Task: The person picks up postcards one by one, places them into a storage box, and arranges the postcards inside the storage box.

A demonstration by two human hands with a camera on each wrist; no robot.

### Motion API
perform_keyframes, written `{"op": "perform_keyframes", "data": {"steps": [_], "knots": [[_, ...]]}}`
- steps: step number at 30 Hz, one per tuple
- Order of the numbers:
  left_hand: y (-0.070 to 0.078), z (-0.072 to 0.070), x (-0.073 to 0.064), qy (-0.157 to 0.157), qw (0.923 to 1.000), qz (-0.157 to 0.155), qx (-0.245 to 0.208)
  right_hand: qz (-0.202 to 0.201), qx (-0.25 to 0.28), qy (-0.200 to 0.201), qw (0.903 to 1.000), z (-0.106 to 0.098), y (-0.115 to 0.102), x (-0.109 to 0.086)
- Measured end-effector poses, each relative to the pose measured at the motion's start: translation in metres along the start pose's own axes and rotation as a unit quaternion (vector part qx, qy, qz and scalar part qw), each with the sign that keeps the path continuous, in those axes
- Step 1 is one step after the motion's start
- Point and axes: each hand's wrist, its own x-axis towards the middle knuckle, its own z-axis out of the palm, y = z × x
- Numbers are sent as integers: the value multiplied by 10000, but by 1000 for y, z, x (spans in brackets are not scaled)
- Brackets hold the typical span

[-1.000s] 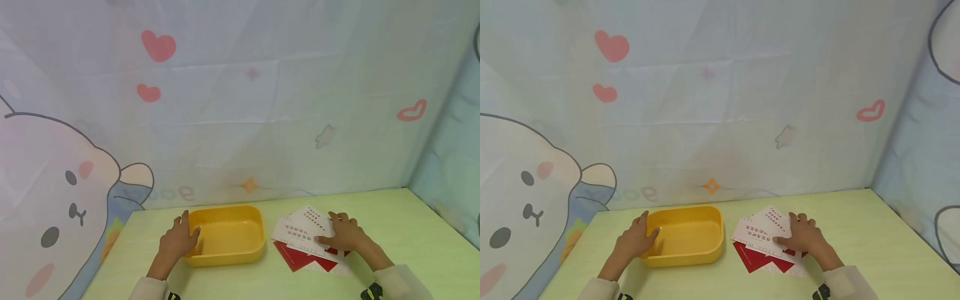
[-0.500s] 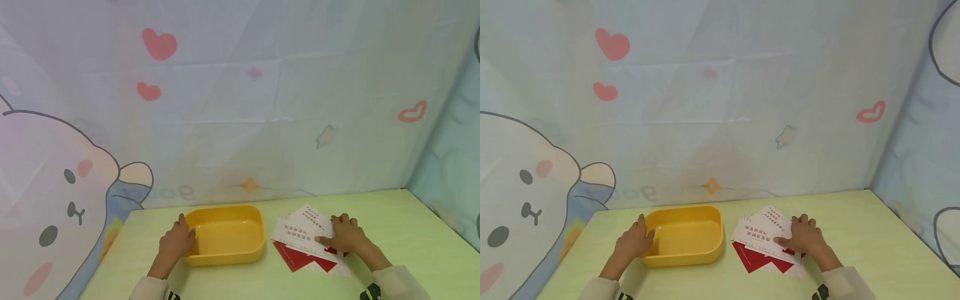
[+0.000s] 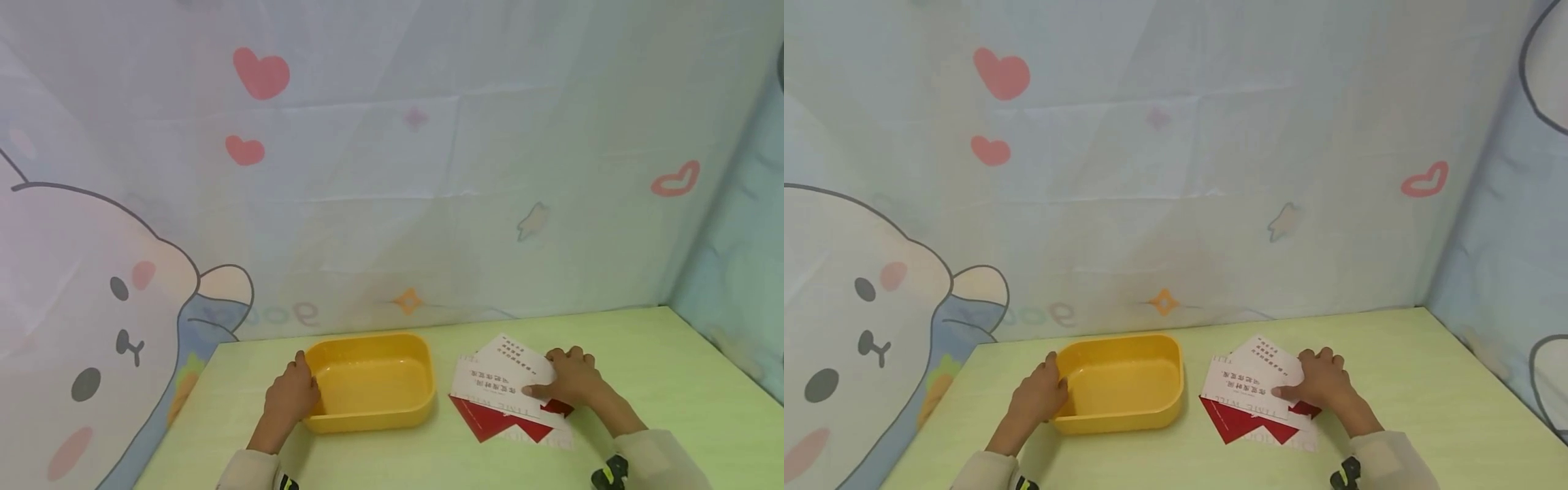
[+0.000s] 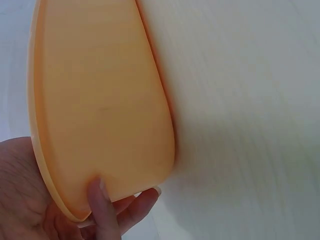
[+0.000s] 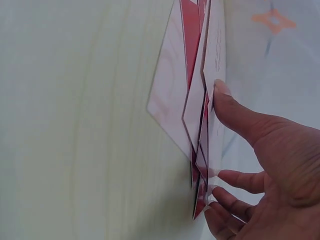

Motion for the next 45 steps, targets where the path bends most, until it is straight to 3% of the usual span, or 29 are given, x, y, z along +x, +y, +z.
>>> {"op": "perform_keyframes", "data": {"steps": [16,23,30,38,45], "knots": [[2,3,-4,-175,9991,-196,-343,359,468,183,9981,-2,-1,-2],[1,7,3,-292,9985,-285,-362,13,598,619,9963,-3,-2,-4],[2,11,7,-335,9985,-335,-270,-151,1033,591,9928,-8,-7,-6],[4,10,5,-330,9986,-352,-230,-538,1114,833,9888,-12,-13,-9],[6,9,5,-371,9981,-419,-273,-309,1550,597,9856,-16,-22,-12]]}}
